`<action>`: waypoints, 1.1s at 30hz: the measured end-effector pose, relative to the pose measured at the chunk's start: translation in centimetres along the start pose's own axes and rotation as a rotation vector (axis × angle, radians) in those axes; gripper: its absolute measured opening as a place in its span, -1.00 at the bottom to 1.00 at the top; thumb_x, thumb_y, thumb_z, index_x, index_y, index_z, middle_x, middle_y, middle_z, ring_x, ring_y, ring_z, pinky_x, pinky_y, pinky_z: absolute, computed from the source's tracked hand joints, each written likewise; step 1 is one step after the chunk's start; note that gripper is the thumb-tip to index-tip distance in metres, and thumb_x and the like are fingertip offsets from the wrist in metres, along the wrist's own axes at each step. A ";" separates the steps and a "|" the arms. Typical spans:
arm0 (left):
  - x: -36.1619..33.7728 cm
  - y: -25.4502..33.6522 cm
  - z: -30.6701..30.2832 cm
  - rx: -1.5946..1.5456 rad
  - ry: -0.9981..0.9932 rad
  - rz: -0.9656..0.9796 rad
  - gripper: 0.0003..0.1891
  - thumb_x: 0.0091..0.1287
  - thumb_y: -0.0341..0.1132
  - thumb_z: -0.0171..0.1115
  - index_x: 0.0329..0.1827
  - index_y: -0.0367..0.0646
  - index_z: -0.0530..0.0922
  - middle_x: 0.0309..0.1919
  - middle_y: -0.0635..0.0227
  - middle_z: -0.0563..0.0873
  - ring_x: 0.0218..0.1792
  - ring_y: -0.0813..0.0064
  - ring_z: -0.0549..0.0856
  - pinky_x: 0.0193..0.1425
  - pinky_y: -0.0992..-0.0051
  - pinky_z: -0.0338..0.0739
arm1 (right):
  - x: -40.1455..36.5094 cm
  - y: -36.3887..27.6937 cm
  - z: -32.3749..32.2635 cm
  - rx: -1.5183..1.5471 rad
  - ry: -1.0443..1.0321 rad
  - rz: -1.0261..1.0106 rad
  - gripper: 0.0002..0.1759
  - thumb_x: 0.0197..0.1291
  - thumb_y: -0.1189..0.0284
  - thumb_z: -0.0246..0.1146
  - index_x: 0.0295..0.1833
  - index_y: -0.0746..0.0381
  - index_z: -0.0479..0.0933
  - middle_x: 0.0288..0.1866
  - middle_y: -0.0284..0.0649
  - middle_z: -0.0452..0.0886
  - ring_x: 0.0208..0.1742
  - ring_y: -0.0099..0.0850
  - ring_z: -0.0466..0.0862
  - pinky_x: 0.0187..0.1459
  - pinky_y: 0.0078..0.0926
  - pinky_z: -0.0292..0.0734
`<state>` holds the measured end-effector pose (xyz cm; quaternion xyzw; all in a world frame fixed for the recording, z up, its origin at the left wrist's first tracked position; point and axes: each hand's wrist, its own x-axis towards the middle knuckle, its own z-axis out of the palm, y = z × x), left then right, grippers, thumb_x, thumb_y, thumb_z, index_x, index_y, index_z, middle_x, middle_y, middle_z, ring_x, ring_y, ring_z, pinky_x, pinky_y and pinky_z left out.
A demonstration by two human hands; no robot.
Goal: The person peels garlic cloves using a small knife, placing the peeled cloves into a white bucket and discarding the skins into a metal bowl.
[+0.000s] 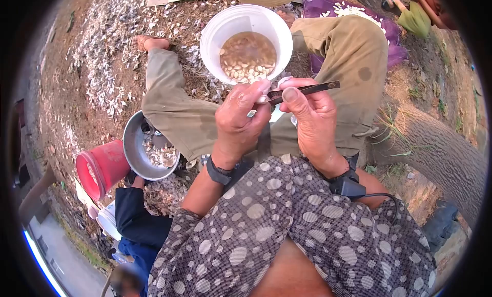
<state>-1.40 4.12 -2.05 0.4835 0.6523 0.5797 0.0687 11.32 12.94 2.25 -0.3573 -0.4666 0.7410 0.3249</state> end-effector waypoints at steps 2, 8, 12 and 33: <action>0.2 0.3 0.0 0.015 -0.014 0.009 -0.48 0.06 -0.67 0.33 0.17 -0.20 0.67 -0.22 0.21 0.76 -0.35 0.37 0.74 -0.26 0.43 0.66 | 0.2 0.0 -0.1 0.015 -0.023 -0.010 -0.72 0.39 0.34 0.40 0.07 0.29 0.64 -0.14 -0.31 0.69 -0.24 -0.63 0.60 -0.17 -0.64 0.52; 0.0 0.5 0.3 0.012 -0.019 0.022 -0.49 0.07 -0.68 0.33 0.16 -0.18 0.68 -0.16 0.18 0.78 -0.34 0.40 0.76 -0.24 0.47 0.65 | 0.7 -0.2 -0.7 0.081 -0.075 0.027 -0.77 0.44 0.33 0.35 -0.02 0.29 0.62 -0.28 -0.35 0.65 -0.36 -0.65 0.55 -0.32 -0.68 0.42; -0.2 0.7 0.3 -0.062 -0.083 0.009 -0.48 0.09 -0.67 0.33 0.19 -0.19 0.66 -0.18 0.18 0.76 -0.34 0.40 0.74 -0.26 0.47 0.65 | 1.0 0.0 -1.2 0.196 -0.075 0.121 -0.78 0.46 0.33 0.33 -0.07 0.29 0.62 -0.27 -0.31 0.68 -0.44 -0.63 0.55 -0.37 -0.68 0.46; -0.4 1.4 -1.5 -1.042 -0.051 -0.618 -0.61 0.56 -0.46 0.02 0.41 -0.29 0.31 -0.17 0.16 0.63 -0.38 0.48 0.63 -0.31 0.47 0.64 | 3.5 3.0 -5.0 0.301 0.068 0.293 -0.76 0.49 0.27 0.28 -0.15 0.23 0.57 -0.35 -0.33 0.65 -0.45 -0.63 0.59 -0.32 -0.56 0.62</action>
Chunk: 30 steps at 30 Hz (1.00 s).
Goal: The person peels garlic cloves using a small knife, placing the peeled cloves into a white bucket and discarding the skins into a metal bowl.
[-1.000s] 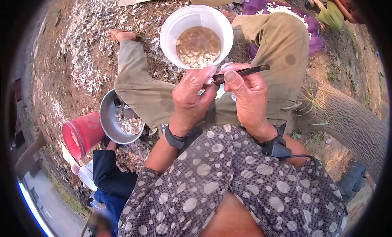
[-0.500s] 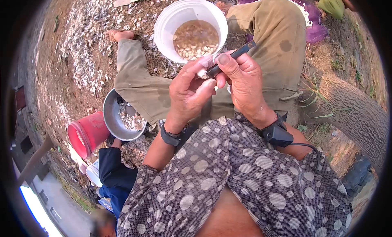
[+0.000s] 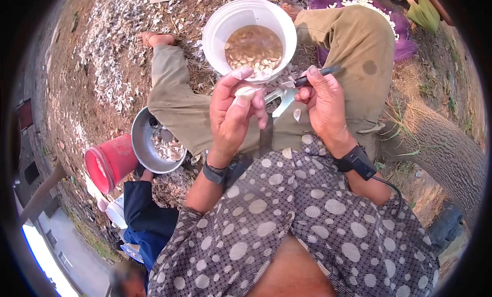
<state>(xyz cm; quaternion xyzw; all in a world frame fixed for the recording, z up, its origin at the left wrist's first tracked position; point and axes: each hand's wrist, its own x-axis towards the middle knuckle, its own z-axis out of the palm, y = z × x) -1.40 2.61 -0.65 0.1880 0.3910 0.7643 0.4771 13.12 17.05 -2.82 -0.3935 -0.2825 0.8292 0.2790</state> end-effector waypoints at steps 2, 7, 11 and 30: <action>-0.1 -0.1 0.1 0.036 0.019 0.003 -0.62 0.57 -0.45 0.02 0.40 -0.24 0.24 -0.14 0.11 0.63 -0.37 0.47 0.64 -0.30 0.46 0.65 | -0.5 0.0 -0.3 -0.200 0.016 -0.108 -0.75 0.49 0.25 0.29 -0.13 0.23 0.57 -0.33 -0.34 0.64 -0.44 -0.62 0.59 -0.33 -0.55 0.61; 0.0 -0.9 -0.2 0.092 -0.032 -0.036 -0.70 0.60 -0.43 0.03 0.31 -0.16 0.24 -0.10 0.17 0.63 -0.34 0.58 0.60 -0.30 0.54 0.60 | -2.7 -0.6 1.6 -0.298 -0.072 -0.199 -0.69 0.46 0.21 0.32 -0.01 0.26 0.58 -0.22 -0.31 0.67 -0.38 -0.62 0.60 -0.27 -0.63 0.53; 0.0 -0.7 -0.1 0.219 -0.049 -0.028 -0.74 0.60 -0.40 0.06 0.26 -0.16 0.28 -0.19 0.22 0.64 -0.43 0.65 0.54 -0.38 0.63 0.48 | -3.6 -0.8 4.2 -0.243 -0.156 -0.264 -0.69 0.46 0.24 0.32 0.05 0.28 0.59 -0.15 -0.28 0.70 -0.33 -0.61 0.62 -0.22 -0.64 0.53; -0.7 1.6 3.5 -0.112 -0.111 -0.263 -0.78 0.61 -0.36 0.06 0.22 -0.13 0.34 -0.26 0.34 0.54 -0.43 0.72 0.44 -0.47 0.68 0.38 | -4.0 -1.5 3.7 -0.088 -0.306 -0.334 -0.74 0.50 0.31 0.27 -0.04 0.33 0.54 -0.23 -0.18 0.68 -0.50 -0.62 0.57 -0.44 -0.62 0.55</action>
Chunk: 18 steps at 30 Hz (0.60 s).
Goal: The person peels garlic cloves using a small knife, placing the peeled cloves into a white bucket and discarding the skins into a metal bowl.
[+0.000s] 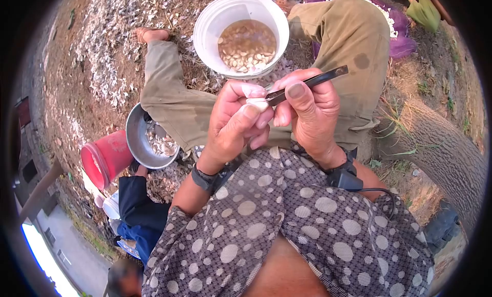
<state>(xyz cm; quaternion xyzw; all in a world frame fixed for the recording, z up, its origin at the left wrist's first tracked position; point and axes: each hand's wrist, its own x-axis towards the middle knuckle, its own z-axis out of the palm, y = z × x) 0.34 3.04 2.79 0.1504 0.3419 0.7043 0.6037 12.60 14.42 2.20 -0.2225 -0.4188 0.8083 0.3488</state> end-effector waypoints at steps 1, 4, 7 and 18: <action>-0.1 -0.1 0.0 0.027 0.010 0.008 -0.76 0.61 -0.33 0.08 0.23 -0.13 0.34 -0.27 0.33 0.54 -0.44 0.72 0.42 -0.48 0.68 0.37 | 0.1 -0.3 0.0 0.010 0.007 0.031 -0.74 0.51 0.31 0.26 -0.06 0.33 0.54 -0.26 -0.20 0.68 -0.53 -0.63 0.56 -0.48 -0.63 0.54; -0.2 -0.7 -0.1 0.101 0.006 0.021 -0.72 0.61 -0.26 0.11 0.24 -0.13 0.34 -0.29 0.30 0.54 -0.46 0.72 0.39 -0.51 0.69 0.33 | 0.3 -0.6 0.3 0.042 0.011 0.104 -0.73 0.52 0.30 0.25 -0.09 0.32 0.53 -0.31 -0.22 0.67 -0.59 -0.66 0.51 -0.56 -0.64 0.49; -0.6 -0.7 -0.9 0.190 -0.045 0.049 -0.70 0.61 -0.28 0.10 0.28 -0.14 0.33 -0.25 0.29 0.55 -0.42 0.74 0.39 -0.47 0.70 0.30 | 0.1 -0.5 0.5 0.053 0.046 0.172 -0.74 0.54 0.29 0.22 -0.10 0.30 0.51 -0.31 -0.20 0.66 -0.61 -0.65 0.49 -0.58 -0.64 0.47; -1.0 -3.0 -3.4 0.232 -0.106 0.132 -0.80 0.59 -0.44 0.05 0.21 -0.17 0.35 -0.13 0.33 0.55 -0.27 0.69 0.55 -0.29 0.64 0.48 | -0.6 1.4 0.7 -0.032 0.211 0.254 -0.71 0.55 0.27 0.20 -0.15 0.30 0.49 -0.41 -0.24 0.60 -0.66 -0.66 0.42 -0.63 -0.64 0.41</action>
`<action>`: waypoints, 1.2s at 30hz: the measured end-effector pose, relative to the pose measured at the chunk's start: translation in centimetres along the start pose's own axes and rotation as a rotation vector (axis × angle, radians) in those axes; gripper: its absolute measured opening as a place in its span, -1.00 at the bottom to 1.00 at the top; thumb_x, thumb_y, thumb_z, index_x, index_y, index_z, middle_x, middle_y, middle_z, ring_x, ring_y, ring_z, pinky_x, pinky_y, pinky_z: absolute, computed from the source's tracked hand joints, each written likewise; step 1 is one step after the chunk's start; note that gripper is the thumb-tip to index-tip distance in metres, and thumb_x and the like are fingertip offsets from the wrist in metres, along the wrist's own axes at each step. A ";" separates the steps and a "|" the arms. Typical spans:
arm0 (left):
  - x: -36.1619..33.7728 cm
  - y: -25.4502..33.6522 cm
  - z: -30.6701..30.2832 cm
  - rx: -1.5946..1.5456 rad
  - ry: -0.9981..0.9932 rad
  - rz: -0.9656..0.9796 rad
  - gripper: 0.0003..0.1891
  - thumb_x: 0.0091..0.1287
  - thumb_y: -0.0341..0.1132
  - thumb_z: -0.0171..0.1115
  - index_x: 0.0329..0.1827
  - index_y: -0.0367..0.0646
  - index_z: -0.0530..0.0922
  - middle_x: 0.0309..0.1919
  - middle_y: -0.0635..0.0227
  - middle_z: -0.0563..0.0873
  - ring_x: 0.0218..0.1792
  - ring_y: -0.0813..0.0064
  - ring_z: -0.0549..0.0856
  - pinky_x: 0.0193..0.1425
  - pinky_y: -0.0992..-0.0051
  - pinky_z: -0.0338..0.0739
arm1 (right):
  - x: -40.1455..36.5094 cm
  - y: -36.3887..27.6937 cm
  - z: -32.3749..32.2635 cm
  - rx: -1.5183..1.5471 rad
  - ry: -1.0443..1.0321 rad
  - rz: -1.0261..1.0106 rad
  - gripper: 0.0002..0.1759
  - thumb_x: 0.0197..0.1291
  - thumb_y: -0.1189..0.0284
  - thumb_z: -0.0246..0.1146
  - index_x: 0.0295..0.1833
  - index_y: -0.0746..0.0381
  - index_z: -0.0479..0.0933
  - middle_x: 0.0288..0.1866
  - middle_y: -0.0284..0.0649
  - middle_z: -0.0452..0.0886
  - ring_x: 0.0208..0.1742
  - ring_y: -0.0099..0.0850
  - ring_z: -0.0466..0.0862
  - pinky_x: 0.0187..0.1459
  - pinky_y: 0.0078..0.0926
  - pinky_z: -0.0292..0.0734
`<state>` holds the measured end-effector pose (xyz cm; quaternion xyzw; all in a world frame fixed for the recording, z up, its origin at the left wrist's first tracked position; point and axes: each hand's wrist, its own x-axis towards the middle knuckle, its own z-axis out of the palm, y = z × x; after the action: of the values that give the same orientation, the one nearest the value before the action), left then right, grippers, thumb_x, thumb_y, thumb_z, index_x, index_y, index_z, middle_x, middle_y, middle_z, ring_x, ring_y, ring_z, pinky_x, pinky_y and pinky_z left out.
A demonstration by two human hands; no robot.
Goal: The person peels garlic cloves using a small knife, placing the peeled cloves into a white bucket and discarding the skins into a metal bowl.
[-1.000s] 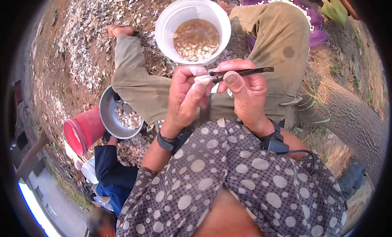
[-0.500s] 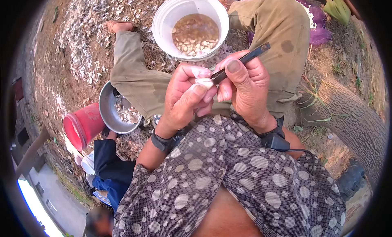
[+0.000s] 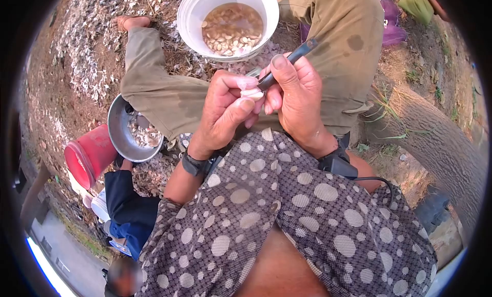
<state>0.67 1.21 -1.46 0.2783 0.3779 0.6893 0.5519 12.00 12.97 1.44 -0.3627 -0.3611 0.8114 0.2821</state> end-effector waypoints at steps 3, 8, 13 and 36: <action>-0.2 -0.4 -0.5 0.046 -0.006 0.034 -0.79 0.58 -0.44 0.06 0.21 -0.17 0.35 -0.10 0.34 0.55 -0.22 0.68 0.58 -0.25 0.62 0.52 | 0.4 0.4 -0.2 0.042 0.004 0.112 -0.68 0.55 0.24 0.20 -0.18 0.29 0.50 -0.46 -0.29 0.56 -0.66 -0.67 0.41 -0.64 -0.64 0.41; -0.1 -0.6 -0.4 -0.021 0.068 0.003 -0.73 0.54 -0.46 0.08 0.24 -0.18 0.36 -0.09 0.31 0.60 -0.25 0.68 0.60 -0.26 0.60 0.55 | 0.9 0.5 -0.3 0.102 0.001 0.199 -0.66 0.55 0.21 0.19 -0.18 0.28 0.51 -0.49 -0.36 0.51 -0.64 -0.70 0.39 -0.63 -0.66 0.43; 0.7 0.2 -0.5 -0.221 0.146 -0.131 -0.75 0.48 -0.46 0.14 0.18 -0.19 0.43 -0.10 0.31 0.64 -0.34 0.67 0.61 -0.33 0.59 0.55 | 1.6 1.2 -0.4 0.094 0.023 0.127 -0.68 0.55 0.21 0.19 -0.15 0.27 0.52 -0.46 -0.36 0.54 -0.60 -0.69 0.42 -0.58 -0.63 0.47; 2.7 -1.0 -0.6 0.858 0.431 0.569 -0.68 0.17 -0.72 0.26 -0.05 -0.20 0.56 -0.25 0.23 0.62 -0.29 0.38 0.67 -0.36 0.49 0.53 | 1.7 0.2 -1.1 -0.038 -0.023 -0.137 -0.71 0.53 0.25 0.22 -0.08 0.29 0.53 -0.30 -0.27 0.64 -0.45 -0.61 0.58 -0.36 -0.56 0.64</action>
<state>0.09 3.78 -2.73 0.4218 0.6390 0.6367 0.0916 11.82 14.49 0.07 -0.3331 -0.4035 0.7874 0.3260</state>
